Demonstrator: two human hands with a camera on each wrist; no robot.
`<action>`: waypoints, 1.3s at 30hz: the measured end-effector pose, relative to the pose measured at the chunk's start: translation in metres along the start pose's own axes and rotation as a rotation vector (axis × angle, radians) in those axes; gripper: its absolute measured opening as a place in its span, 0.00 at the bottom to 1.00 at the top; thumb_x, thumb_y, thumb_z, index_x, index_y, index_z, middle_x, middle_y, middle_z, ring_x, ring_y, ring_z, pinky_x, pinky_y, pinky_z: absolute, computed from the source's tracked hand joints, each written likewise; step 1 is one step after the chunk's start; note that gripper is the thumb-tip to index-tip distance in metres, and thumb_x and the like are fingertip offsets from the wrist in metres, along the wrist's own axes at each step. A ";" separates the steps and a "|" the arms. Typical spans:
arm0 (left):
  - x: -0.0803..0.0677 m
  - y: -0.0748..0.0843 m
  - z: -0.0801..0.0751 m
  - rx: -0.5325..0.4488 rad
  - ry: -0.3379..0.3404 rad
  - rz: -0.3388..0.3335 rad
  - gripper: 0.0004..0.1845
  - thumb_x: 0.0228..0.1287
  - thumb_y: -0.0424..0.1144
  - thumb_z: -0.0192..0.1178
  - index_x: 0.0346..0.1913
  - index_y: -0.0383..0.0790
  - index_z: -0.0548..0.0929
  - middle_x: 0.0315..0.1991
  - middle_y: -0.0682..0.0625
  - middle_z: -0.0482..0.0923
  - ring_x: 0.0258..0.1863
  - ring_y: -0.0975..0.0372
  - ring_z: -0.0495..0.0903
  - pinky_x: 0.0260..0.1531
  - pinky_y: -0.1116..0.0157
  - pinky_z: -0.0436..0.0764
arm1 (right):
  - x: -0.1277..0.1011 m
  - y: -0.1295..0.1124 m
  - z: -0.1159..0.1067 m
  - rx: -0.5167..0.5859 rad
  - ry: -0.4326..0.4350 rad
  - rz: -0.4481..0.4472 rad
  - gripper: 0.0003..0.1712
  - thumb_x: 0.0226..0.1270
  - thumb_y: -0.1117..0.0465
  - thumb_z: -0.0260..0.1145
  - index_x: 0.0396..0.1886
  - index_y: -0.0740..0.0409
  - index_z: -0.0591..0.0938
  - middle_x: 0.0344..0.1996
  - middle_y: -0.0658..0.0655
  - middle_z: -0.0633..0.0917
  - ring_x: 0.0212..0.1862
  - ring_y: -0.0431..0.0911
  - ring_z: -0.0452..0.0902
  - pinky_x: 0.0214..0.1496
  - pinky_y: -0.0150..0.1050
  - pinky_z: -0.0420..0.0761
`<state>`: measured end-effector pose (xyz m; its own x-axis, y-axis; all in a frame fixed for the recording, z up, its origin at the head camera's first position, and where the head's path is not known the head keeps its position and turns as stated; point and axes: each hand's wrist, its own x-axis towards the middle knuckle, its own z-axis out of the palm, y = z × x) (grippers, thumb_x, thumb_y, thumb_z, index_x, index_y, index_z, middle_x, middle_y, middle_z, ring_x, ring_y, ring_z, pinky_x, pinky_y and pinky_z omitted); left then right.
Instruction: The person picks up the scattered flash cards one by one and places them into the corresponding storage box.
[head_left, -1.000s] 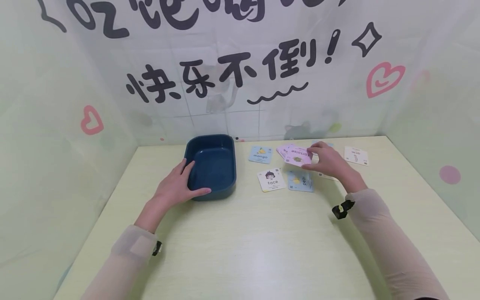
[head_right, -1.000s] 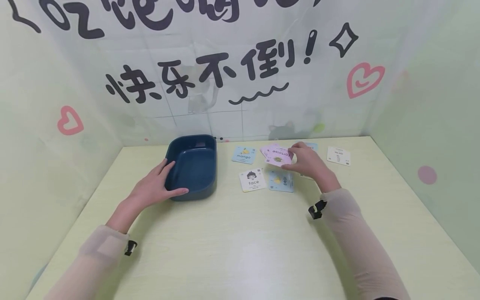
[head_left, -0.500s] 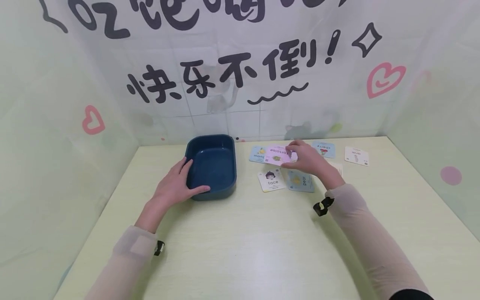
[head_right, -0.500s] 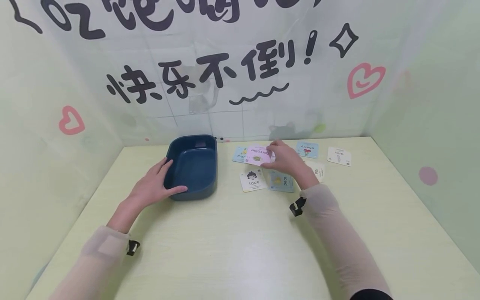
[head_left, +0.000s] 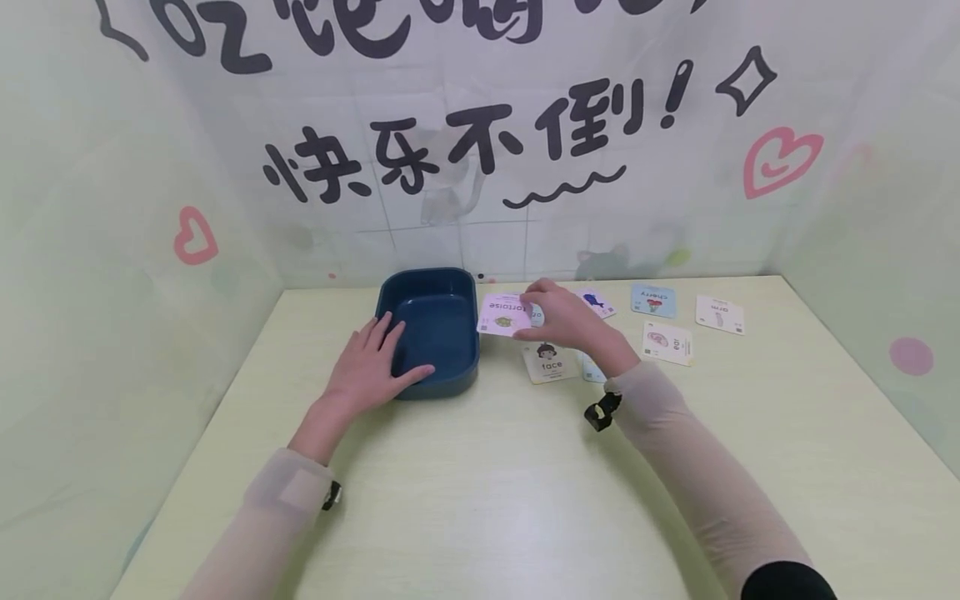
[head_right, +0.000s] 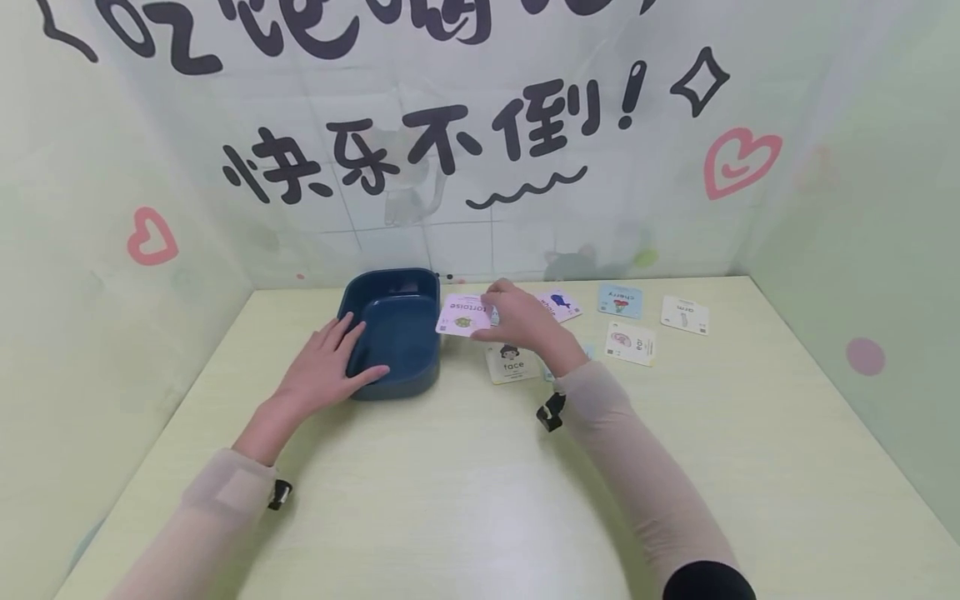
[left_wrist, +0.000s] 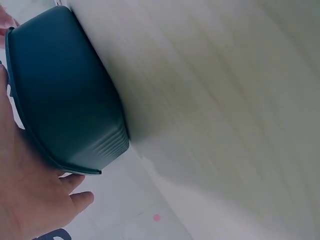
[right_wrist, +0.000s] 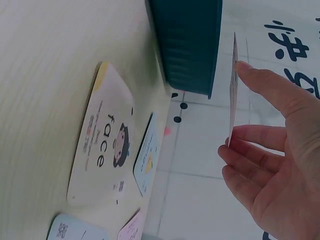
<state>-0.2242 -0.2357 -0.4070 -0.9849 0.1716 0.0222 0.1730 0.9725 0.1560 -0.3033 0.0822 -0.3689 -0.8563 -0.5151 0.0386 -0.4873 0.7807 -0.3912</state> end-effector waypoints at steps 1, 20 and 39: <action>0.000 0.001 0.001 0.000 0.001 0.000 0.54 0.62 0.72 0.54 0.79 0.37 0.53 0.81 0.37 0.44 0.80 0.41 0.45 0.78 0.41 0.47 | 0.002 -0.004 0.001 0.001 -0.002 -0.007 0.40 0.59 0.45 0.74 0.67 0.60 0.76 0.66 0.62 0.73 0.65 0.56 0.73 0.69 0.51 0.74; 0.000 0.004 0.006 -0.050 0.000 -0.011 0.56 0.61 0.72 0.55 0.79 0.37 0.51 0.82 0.38 0.40 0.80 0.40 0.39 0.77 0.38 0.46 | 0.027 -0.043 0.016 -0.023 -0.018 -0.112 0.39 0.59 0.45 0.75 0.65 0.62 0.77 0.66 0.61 0.74 0.65 0.54 0.74 0.70 0.47 0.74; 0.000 0.004 0.005 -0.039 -0.015 -0.016 0.57 0.61 0.74 0.53 0.79 0.36 0.50 0.82 0.38 0.40 0.81 0.41 0.38 0.76 0.38 0.48 | 0.065 -0.063 0.029 -0.111 -0.061 -0.118 0.37 0.61 0.43 0.73 0.63 0.61 0.79 0.64 0.61 0.75 0.60 0.52 0.74 0.67 0.45 0.76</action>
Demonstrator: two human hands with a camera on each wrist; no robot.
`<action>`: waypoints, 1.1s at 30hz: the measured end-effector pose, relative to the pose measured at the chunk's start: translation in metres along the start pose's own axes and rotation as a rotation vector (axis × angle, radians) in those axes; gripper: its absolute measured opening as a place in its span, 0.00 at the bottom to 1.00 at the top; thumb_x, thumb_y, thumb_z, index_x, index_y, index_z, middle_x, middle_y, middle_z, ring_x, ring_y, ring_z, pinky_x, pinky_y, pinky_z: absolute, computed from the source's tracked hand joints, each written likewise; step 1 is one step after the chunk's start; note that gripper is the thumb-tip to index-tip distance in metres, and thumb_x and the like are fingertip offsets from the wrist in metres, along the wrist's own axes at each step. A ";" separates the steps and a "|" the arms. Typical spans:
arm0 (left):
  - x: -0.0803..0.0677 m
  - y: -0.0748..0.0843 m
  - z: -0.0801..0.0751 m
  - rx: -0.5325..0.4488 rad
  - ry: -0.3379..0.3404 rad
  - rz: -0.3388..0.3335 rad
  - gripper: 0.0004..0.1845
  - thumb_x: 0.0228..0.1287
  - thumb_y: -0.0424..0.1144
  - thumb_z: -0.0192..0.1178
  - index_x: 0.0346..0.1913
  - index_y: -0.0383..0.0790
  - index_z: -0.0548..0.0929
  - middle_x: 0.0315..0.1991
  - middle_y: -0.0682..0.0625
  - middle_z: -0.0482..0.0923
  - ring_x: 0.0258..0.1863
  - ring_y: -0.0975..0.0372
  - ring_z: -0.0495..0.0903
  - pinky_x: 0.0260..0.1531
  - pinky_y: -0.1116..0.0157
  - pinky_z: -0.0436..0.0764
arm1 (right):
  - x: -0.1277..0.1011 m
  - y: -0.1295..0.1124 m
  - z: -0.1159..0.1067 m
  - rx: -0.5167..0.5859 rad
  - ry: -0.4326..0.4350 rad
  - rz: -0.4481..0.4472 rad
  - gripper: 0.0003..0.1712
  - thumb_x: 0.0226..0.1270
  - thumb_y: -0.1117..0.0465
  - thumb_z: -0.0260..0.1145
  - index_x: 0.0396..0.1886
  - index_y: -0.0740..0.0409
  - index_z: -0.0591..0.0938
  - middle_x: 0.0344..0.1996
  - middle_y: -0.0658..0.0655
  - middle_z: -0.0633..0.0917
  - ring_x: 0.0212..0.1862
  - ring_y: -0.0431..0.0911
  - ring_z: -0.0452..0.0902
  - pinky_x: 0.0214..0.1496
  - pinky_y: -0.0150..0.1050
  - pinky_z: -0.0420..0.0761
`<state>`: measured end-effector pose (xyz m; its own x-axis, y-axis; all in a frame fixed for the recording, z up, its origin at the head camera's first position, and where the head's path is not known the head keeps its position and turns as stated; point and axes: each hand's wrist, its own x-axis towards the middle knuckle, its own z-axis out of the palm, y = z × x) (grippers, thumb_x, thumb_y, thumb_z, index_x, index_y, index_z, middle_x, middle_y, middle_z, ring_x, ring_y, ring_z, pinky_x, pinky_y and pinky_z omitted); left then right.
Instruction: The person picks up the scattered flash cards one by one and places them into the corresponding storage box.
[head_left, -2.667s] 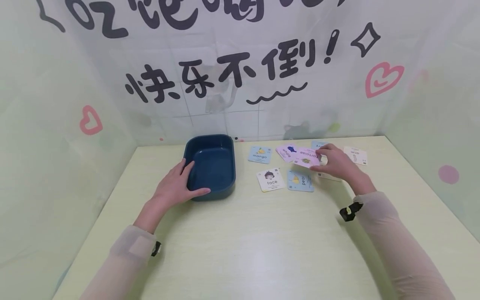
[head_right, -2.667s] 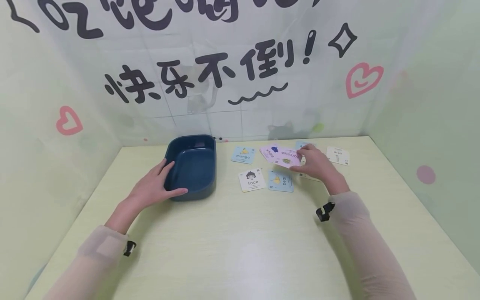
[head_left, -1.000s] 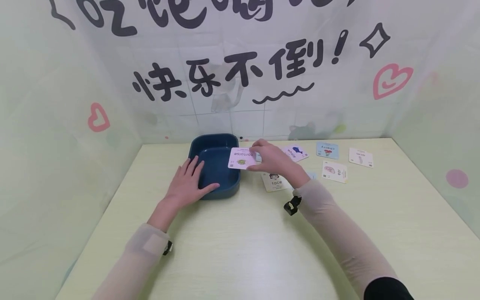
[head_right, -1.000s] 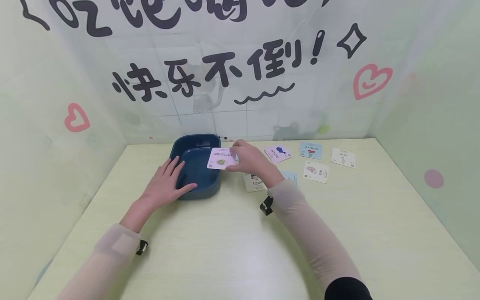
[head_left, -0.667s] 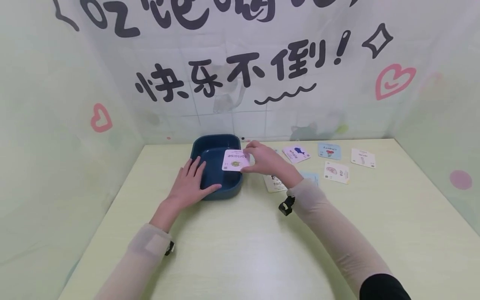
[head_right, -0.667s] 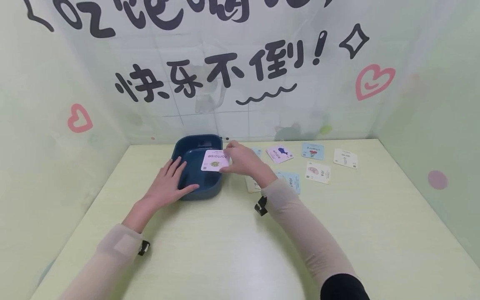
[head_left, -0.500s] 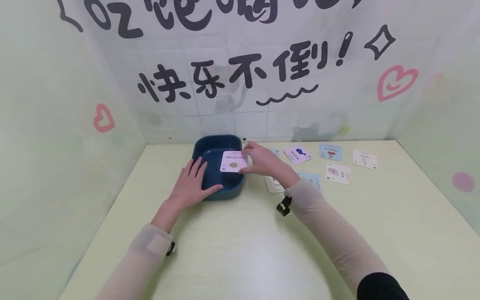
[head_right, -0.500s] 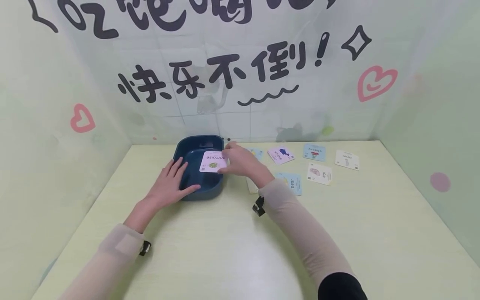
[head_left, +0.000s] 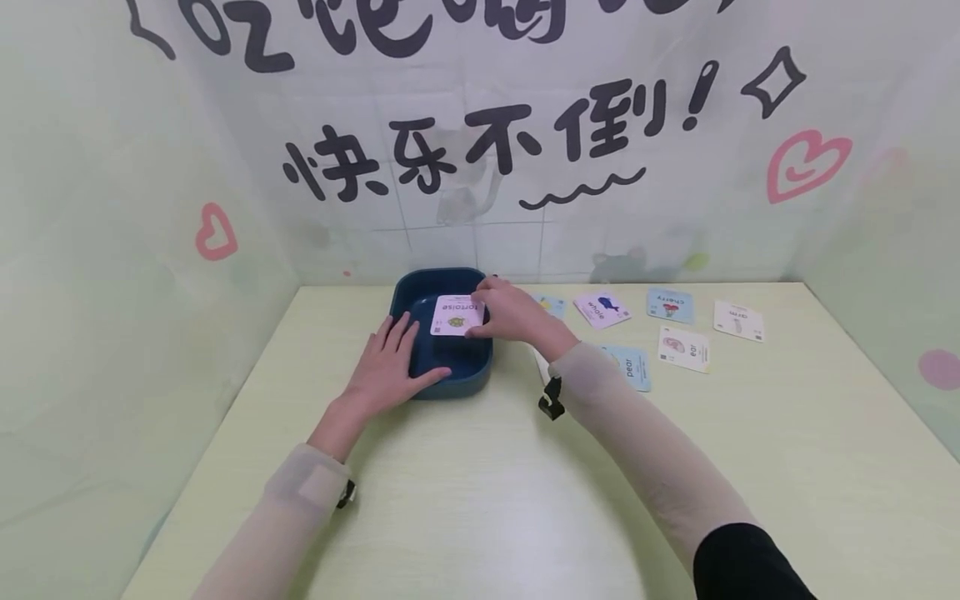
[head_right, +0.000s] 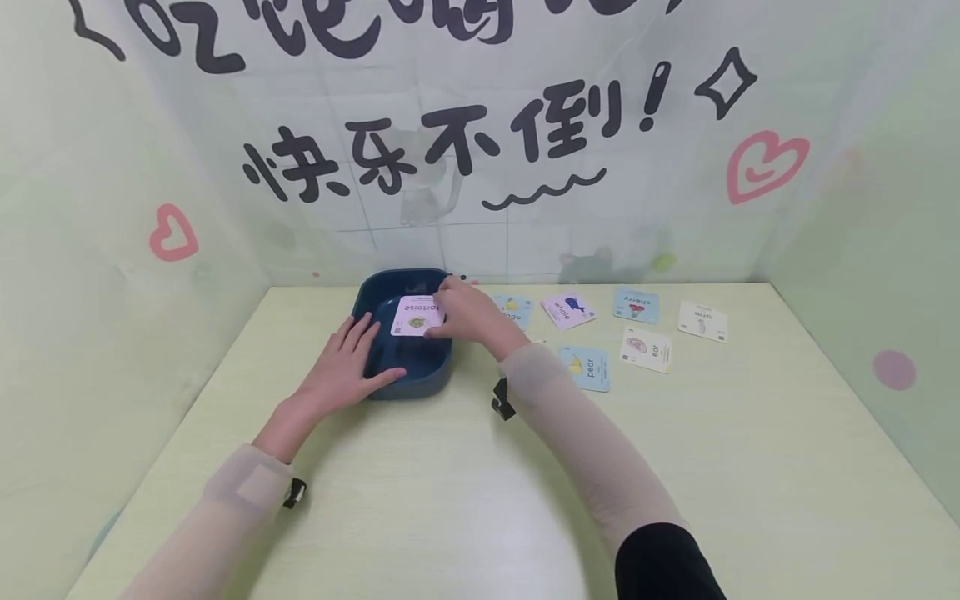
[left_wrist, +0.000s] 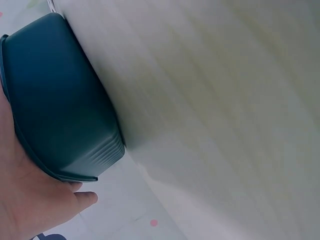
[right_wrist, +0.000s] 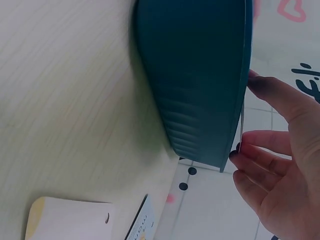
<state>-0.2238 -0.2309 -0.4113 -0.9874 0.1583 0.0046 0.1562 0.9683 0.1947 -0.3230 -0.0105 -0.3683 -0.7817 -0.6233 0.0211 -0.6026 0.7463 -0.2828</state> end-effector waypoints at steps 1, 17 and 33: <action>0.000 0.000 0.000 -0.001 -0.001 0.000 0.57 0.61 0.74 0.53 0.79 0.36 0.50 0.82 0.38 0.40 0.81 0.41 0.38 0.76 0.38 0.48 | 0.002 0.000 0.001 0.000 0.000 -0.003 0.37 0.61 0.43 0.73 0.63 0.61 0.79 0.64 0.61 0.76 0.59 0.52 0.75 0.68 0.45 0.76; 0.000 0.000 0.000 0.008 -0.006 0.002 0.57 0.62 0.73 0.53 0.79 0.36 0.50 0.82 0.39 0.41 0.81 0.41 0.38 0.77 0.38 0.47 | 0.012 -0.006 0.015 -0.088 -0.035 -0.026 0.38 0.61 0.40 0.72 0.64 0.58 0.79 0.63 0.59 0.76 0.56 0.49 0.75 0.65 0.43 0.77; 0.000 0.001 0.000 0.009 0.005 0.000 0.55 0.62 0.73 0.53 0.79 0.37 0.52 0.81 0.39 0.43 0.81 0.41 0.39 0.76 0.37 0.49 | 0.010 -0.006 0.022 -0.157 -0.034 -0.048 0.38 0.60 0.38 0.72 0.64 0.56 0.79 0.62 0.58 0.79 0.58 0.50 0.74 0.68 0.43 0.74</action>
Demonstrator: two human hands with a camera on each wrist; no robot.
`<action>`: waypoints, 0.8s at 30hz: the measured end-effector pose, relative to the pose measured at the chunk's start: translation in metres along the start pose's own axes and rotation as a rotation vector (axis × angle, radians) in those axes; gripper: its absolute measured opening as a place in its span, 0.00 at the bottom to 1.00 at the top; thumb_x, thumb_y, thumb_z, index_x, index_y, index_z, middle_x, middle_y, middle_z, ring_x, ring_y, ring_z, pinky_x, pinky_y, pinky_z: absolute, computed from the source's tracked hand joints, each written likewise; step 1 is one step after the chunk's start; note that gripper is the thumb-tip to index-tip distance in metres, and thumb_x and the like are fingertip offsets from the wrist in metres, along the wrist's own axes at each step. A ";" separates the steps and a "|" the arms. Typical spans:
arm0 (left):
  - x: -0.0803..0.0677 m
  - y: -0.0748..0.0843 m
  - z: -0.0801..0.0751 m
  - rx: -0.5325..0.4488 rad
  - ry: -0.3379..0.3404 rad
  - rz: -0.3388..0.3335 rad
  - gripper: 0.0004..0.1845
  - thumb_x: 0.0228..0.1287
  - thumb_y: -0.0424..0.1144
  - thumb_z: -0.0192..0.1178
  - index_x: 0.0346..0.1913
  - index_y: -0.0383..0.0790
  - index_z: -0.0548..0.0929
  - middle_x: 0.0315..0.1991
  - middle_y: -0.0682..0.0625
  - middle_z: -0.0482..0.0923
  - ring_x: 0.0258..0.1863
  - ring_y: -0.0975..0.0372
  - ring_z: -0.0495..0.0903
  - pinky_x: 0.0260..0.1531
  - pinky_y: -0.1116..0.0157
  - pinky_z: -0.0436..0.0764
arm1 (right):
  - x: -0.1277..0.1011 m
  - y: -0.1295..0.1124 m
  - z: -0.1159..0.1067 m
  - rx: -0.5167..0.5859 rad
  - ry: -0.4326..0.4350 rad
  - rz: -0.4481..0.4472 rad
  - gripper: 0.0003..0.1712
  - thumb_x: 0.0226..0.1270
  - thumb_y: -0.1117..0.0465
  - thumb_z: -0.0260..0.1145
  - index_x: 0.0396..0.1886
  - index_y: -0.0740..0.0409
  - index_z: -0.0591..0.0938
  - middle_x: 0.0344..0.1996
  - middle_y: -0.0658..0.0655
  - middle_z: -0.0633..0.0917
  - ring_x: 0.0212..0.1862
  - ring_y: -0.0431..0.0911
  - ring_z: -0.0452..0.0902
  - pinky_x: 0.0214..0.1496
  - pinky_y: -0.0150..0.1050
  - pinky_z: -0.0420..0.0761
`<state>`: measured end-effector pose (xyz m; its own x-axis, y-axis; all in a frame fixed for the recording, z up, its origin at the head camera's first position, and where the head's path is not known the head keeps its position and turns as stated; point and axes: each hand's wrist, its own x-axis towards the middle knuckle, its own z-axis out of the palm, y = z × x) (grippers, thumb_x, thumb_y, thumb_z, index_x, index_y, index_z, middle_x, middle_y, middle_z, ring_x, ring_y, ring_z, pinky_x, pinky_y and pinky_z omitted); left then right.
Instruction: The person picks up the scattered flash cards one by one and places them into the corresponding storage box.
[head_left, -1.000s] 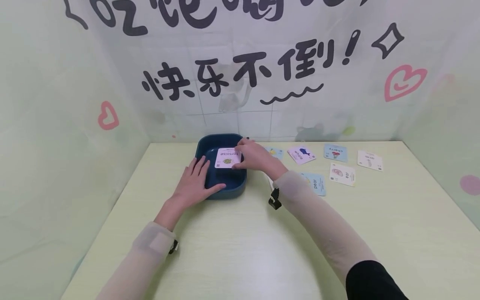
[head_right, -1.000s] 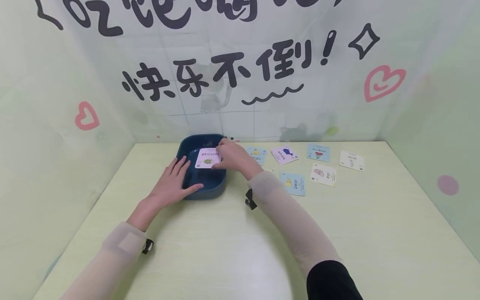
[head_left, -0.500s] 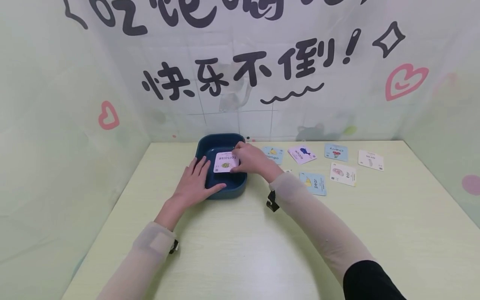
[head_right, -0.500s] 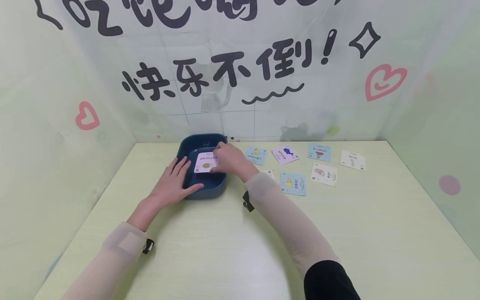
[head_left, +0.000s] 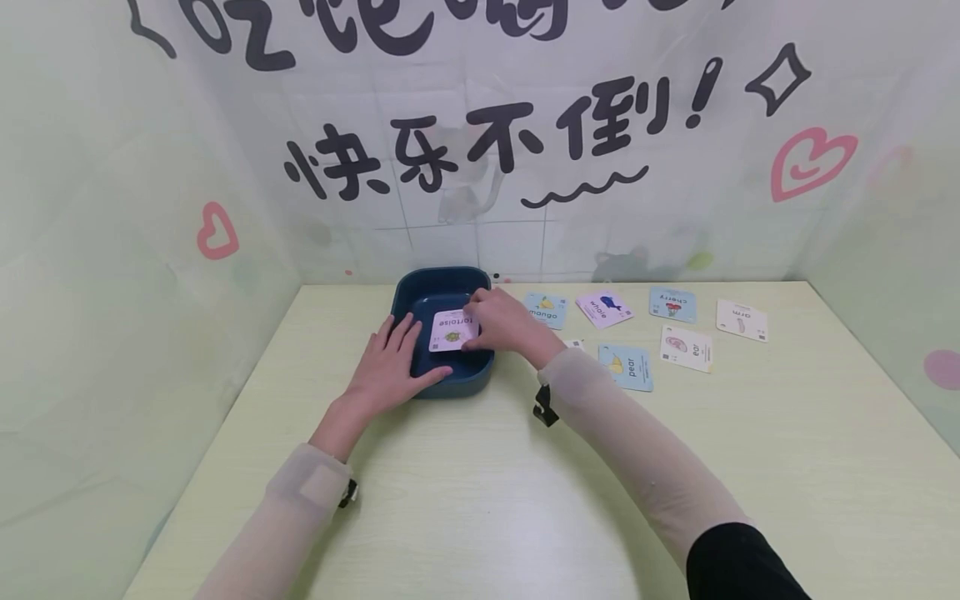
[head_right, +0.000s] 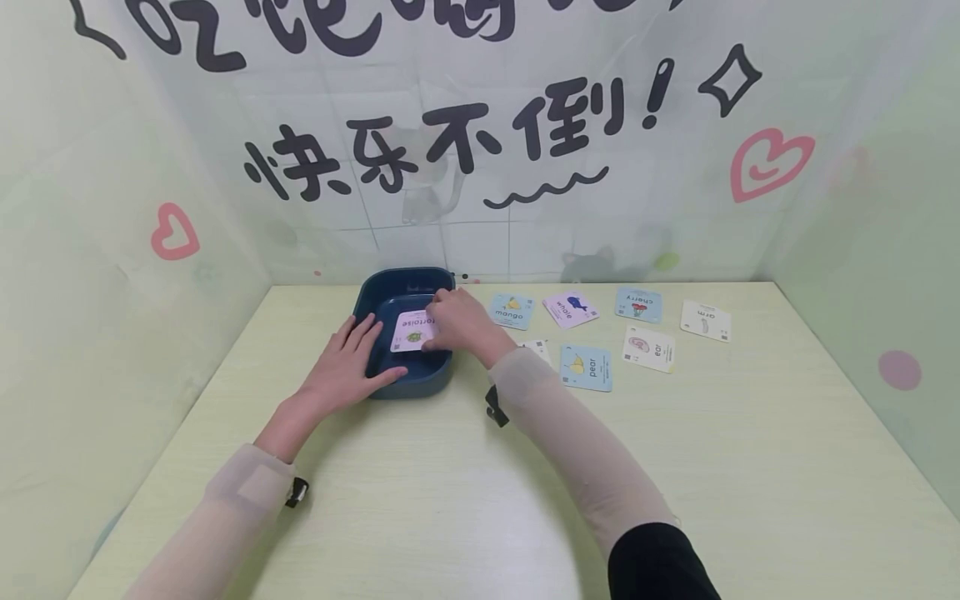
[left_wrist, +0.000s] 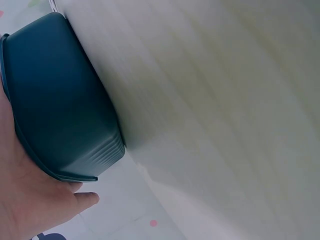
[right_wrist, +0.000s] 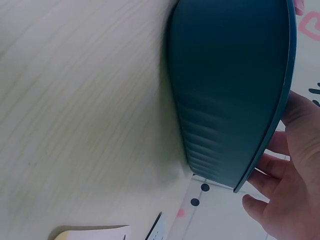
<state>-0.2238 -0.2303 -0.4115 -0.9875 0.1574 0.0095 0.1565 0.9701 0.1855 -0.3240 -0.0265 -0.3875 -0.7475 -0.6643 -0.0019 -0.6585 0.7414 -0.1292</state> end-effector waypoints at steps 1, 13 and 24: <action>0.000 0.000 0.000 -0.001 0.000 -0.001 0.55 0.61 0.73 0.53 0.79 0.37 0.52 0.81 0.39 0.43 0.81 0.41 0.39 0.76 0.37 0.49 | 0.000 0.000 0.000 -0.003 0.000 0.001 0.38 0.60 0.38 0.72 0.64 0.56 0.79 0.62 0.58 0.79 0.58 0.50 0.74 0.68 0.43 0.73; 0.000 -0.001 0.000 0.003 -0.002 -0.001 0.55 0.62 0.74 0.53 0.79 0.38 0.52 0.82 0.40 0.43 0.81 0.42 0.39 0.76 0.37 0.49 | -0.002 -0.004 0.001 -0.028 0.005 -0.001 0.39 0.60 0.38 0.72 0.65 0.55 0.79 0.62 0.57 0.79 0.59 0.50 0.74 0.70 0.43 0.72; 0.000 -0.001 0.002 0.013 0.004 0.004 0.55 0.62 0.73 0.53 0.79 0.37 0.52 0.81 0.39 0.44 0.81 0.42 0.38 0.76 0.38 0.48 | -0.007 -0.007 -0.002 -0.038 -0.010 -0.009 0.38 0.63 0.40 0.70 0.68 0.54 0.76 0.65 0.57 0.78 0.65 0.52 0.72 0.73 0.45 0.69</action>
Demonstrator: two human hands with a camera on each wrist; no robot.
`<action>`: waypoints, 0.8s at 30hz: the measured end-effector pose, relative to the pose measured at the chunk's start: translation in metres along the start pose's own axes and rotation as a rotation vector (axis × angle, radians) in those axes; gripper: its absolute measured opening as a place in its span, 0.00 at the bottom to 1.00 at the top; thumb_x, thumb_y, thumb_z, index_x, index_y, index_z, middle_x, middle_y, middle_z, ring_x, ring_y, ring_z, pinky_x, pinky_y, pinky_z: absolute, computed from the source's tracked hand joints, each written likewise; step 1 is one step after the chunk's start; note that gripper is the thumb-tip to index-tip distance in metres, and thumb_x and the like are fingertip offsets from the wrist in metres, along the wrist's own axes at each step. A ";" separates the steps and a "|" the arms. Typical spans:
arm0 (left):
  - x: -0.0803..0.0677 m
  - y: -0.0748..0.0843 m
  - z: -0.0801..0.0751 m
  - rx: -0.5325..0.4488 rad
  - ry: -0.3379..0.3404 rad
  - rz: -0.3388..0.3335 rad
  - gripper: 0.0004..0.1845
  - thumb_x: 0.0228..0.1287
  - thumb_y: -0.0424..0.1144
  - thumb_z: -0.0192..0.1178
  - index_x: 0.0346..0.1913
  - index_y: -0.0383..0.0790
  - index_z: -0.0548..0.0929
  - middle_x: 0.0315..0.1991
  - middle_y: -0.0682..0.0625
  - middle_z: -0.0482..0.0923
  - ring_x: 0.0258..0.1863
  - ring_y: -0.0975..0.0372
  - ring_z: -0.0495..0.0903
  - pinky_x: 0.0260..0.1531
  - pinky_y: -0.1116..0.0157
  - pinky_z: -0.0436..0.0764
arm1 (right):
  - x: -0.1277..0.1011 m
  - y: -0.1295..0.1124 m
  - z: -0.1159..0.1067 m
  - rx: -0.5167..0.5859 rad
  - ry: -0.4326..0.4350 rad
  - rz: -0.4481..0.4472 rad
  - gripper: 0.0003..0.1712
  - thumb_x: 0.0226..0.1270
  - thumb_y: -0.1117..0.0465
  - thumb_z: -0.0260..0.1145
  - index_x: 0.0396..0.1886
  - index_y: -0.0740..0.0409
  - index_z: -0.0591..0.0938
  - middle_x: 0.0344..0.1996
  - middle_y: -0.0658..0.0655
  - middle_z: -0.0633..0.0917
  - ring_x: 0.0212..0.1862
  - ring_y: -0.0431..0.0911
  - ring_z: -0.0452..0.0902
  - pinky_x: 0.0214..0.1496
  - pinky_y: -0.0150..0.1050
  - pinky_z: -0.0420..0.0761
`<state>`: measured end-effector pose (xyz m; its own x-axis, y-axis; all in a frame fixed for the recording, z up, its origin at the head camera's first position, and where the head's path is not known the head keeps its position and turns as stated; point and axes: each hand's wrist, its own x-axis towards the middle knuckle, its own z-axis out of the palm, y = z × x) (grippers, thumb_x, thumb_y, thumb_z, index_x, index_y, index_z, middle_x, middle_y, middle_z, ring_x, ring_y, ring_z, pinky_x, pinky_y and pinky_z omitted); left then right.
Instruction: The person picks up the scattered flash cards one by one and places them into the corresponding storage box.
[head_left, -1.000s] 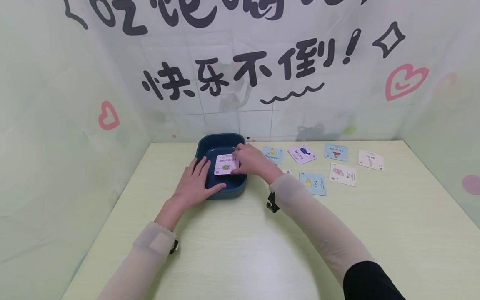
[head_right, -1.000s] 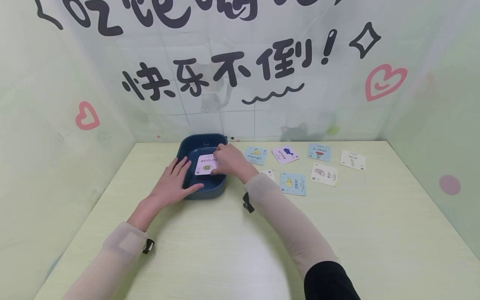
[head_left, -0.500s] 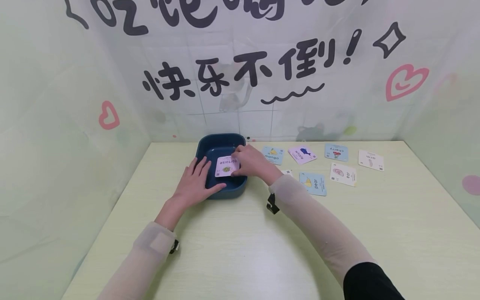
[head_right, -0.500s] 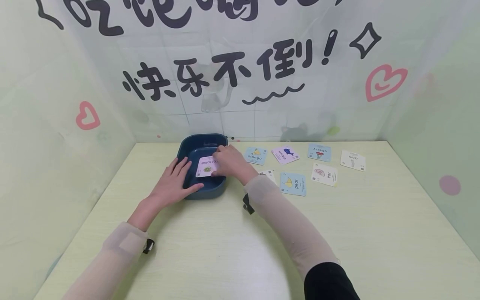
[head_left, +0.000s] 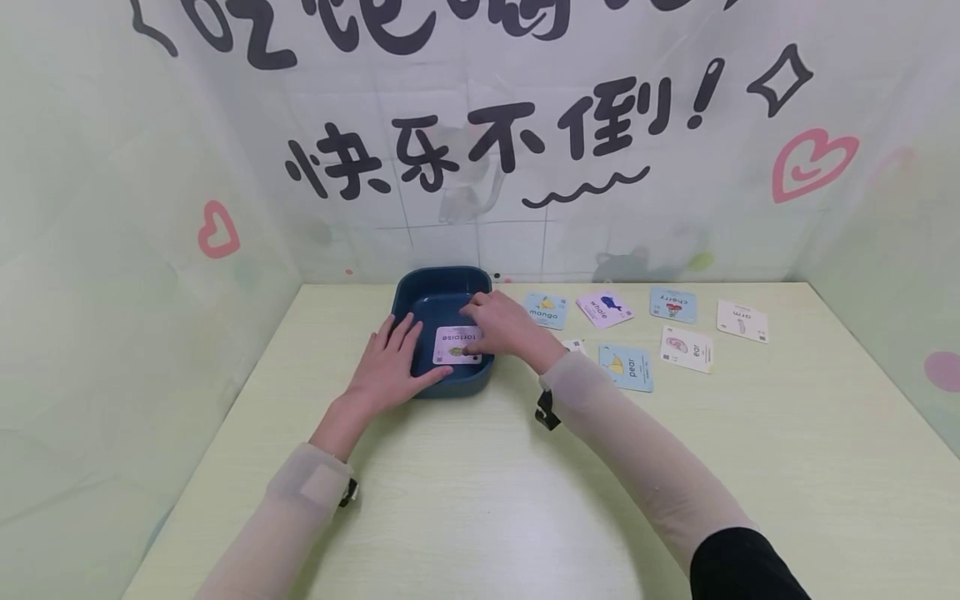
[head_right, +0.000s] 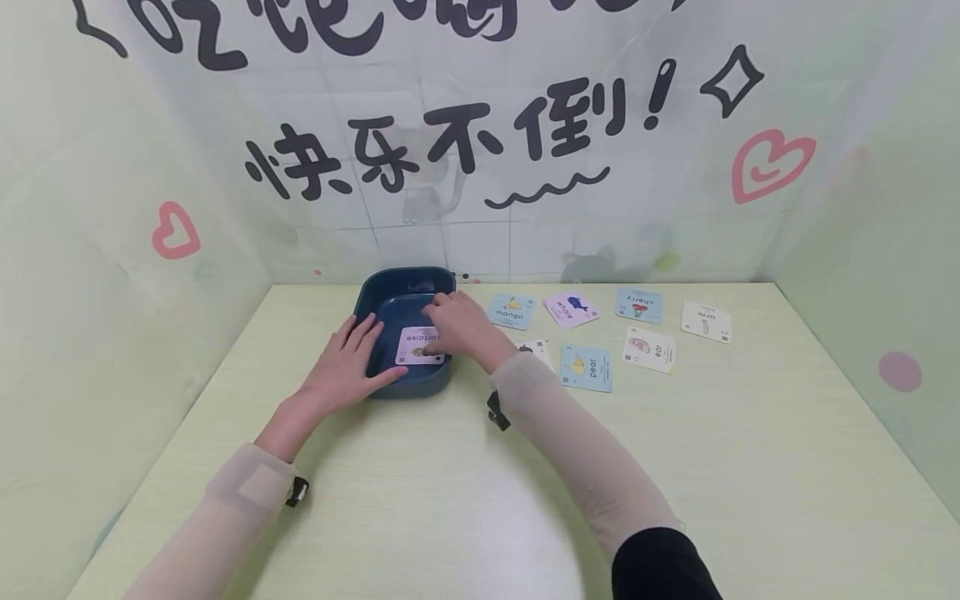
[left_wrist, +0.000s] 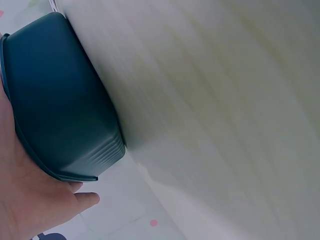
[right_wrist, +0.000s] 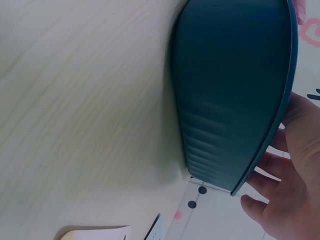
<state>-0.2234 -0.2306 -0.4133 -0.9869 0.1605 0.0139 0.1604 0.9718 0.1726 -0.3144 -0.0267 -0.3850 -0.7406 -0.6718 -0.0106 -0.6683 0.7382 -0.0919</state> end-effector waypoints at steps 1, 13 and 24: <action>0.000 0.000 0.000 0.000 0.000 0.000 0.55 0.62 0.73 0.53 0.79 0.37 0.52 0.81 0.39 0.44 0.81 0.41 0.38 0.76 0.38 0.48 | 0.000 0.000 0.000 0.000 0.000 -0.001 0.38 0.63 0.40 0.70 0.68 0.54 0.76 0.65 0.57 0.77 0.65 0.52 0.72 0.74 0.45 0.69; 0.000 0.000 0.000 -0.004 0.000 -0.001 0.55 0.62 0.73 0.53 0.79 0.37 0.52 0.81 0.39 0.44 0.81 0.42 0.38 0.76 0.37 0.48 | -0.011 0.001 -0.006 0.031 0.017 -0.006 0.38 0.63 0.42 0.71 0.68 0.55 0.76 0.65 0.57 0.77 0.66 0.52 0.73 0.73 0.45 0.71; 0.000 0.000 0.000 -0.011 0.000 -0.001 0.55 0.62 0.72 0.54 0.79 0.37 0.53 0.81 0.39 0.44 0.80 0.41 0.38 0.76 0.36 0.47 | -0.022 0.004 -0.012 0.086 0.030 0.007 0.38 0.62 0.44 0.72 0.69 0.55 0.75 0.69 0.58 0.74 0.70 0.54 0.69 0.74 0.48 0.70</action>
<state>-0.2238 -0.2303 -0.4133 -0.9871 0.1593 0.0133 0.1590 0.9701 0.1836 -0.3014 -0.0077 -0.3732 -0.7480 -0.6634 0.0184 -0.6555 0.7342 -0.1769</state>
